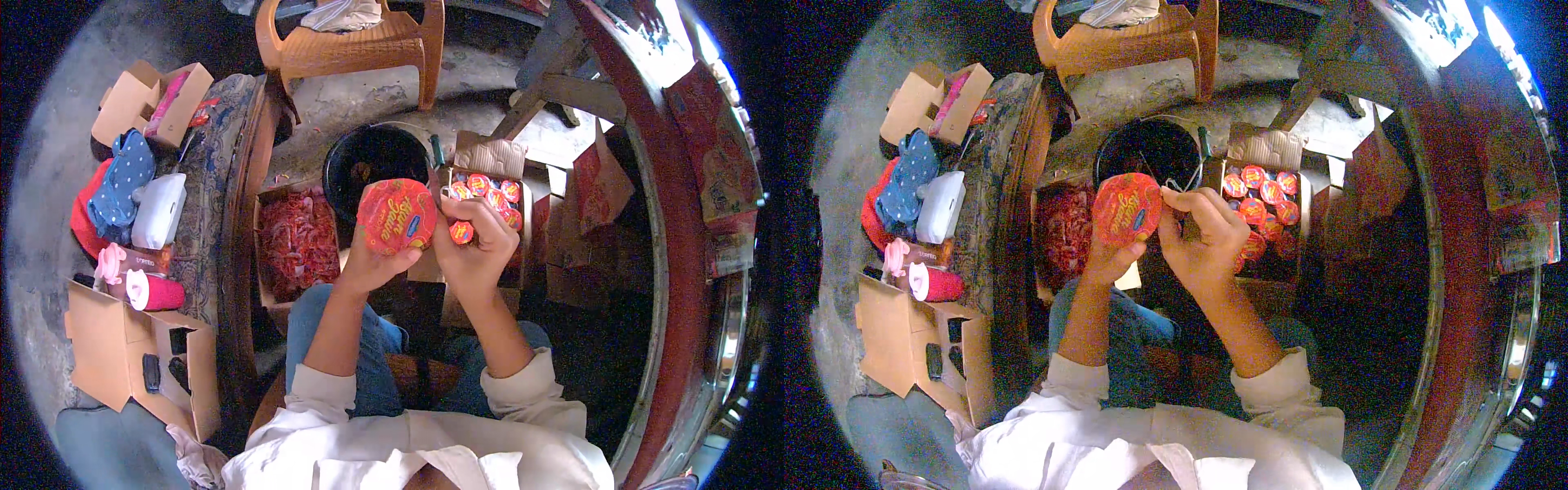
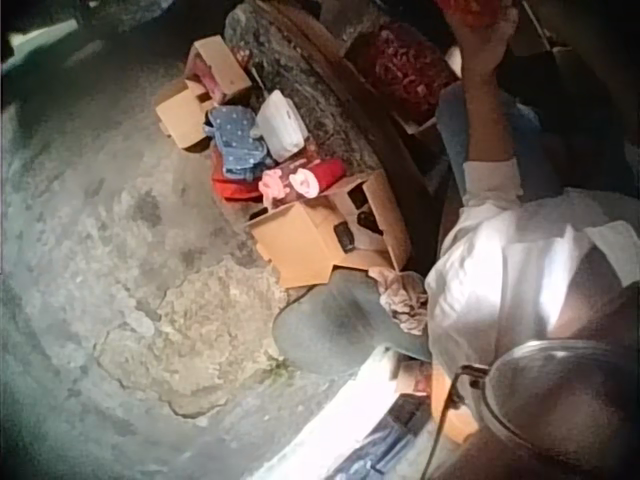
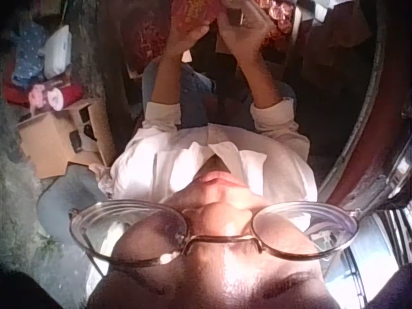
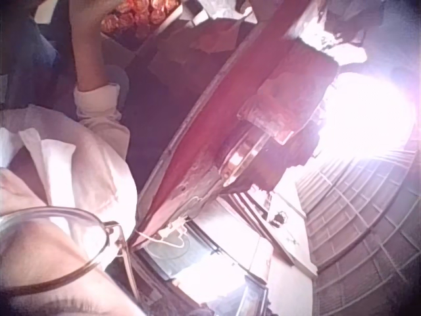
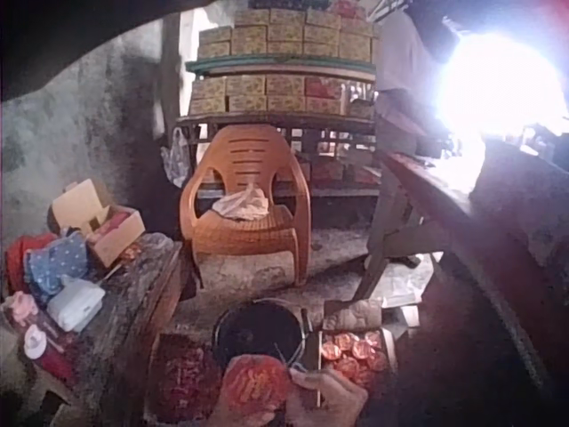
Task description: The person moves boxes of products, fills a box with small food items from a bucket, and then uses a small blade to trim or adjust the seal on a single product container.
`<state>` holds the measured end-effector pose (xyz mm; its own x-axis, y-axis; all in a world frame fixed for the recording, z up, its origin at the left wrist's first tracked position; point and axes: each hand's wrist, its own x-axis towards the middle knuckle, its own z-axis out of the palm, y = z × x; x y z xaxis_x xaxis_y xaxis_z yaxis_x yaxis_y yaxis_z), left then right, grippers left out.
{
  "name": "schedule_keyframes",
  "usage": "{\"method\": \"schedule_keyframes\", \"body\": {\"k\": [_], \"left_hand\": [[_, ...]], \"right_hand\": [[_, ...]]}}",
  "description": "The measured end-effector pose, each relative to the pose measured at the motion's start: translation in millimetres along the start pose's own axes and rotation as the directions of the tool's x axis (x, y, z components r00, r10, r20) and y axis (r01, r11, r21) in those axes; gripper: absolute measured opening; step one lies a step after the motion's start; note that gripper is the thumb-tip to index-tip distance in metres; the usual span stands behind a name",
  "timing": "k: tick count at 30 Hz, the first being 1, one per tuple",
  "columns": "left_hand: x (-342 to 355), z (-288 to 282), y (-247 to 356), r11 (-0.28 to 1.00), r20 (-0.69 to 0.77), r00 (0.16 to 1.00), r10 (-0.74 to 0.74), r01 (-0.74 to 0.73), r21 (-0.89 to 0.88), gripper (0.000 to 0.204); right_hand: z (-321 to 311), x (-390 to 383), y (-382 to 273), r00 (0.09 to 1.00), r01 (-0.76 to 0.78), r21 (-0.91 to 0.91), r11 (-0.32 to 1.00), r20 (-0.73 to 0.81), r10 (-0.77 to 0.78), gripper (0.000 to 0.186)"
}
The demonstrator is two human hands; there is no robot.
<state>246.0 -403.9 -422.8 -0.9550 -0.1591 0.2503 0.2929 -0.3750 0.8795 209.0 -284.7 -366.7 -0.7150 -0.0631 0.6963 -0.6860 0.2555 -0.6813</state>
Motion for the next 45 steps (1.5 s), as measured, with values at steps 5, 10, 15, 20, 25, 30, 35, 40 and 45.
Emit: {"method": "schedule_keyframes", "body": {"k": [5, 10, 15, 20, 25, 30, 35, 40, 45], "left_hand": [[3, 1, -3, 0.997, 0.025, 0.997, 0.080, -0.079, -0.009, 0.079], [3, 2, -5, 0.996, -0.049, 0.995, 0.084, -0.082, 0.045, 0.077], [5, 2, 0, 0.994, -0.082, 0.994, 0.067, -0.060, 0.089, 0.075], [5, -3, 1, 0.981, 0.000, 0.995, 0.099, -0.098, 0.165, 0.072], [6, 1, 4, 0.992, 0.041, 0.997, 0.064, -0.068, 0.108, 0.071], [6, -2, 1, 0.981, -0.030, 0.985, 0.172, -0.168, 0.092, 0.069], [9, -1, -2, 0.994, -0.034, 0.994, 0.100, -0.098, 0.049, 0.069], [8, -7, -13, 0.878, 0.034, 0.973, 0.230, -0.222, 0.424, 0.070], [7, 1, -13, 0.963, -0.117, 0.984, 0.133, -0.100, 0.250, 0.067]], "right_hand": [[3, 0, 2, 0.999, 0.040, 0.028, 0.999, -0.013, -0.040, 0.015], [2, -1, 0, 1.000, 0.014, 0.012, 1.000, 0.015, -0.014, 0.015], [3, -3, 2, 0.999, 0.017, 0.017, 1.000, 0.031, -0.017, 0.015], [3, -3, 1, 0.999, -0.024, 0.007, 1.000, 0.037, 0.024, 0.014], [-2, 1, 4, 0.997, -0.029, 0.026, 0.999, 0.071, 0.027, 0.012], [0, 1, 1, 0.993, -0.087, 0.019, 0.996, 0.085, 0.085, 0.012], [2, 0, 6, 0.998, -0.057, -0.001, 0.998, 0.023, 0.057, 0.012], [7, -3, 8, 1.000, 0.000, -0.028, 1.000, -0.011, 0.000, 0.014], [8, -8, 12, 1.000, 0.005, -0.055, 0.998, 0.013, -0.005, 0.015]]}}
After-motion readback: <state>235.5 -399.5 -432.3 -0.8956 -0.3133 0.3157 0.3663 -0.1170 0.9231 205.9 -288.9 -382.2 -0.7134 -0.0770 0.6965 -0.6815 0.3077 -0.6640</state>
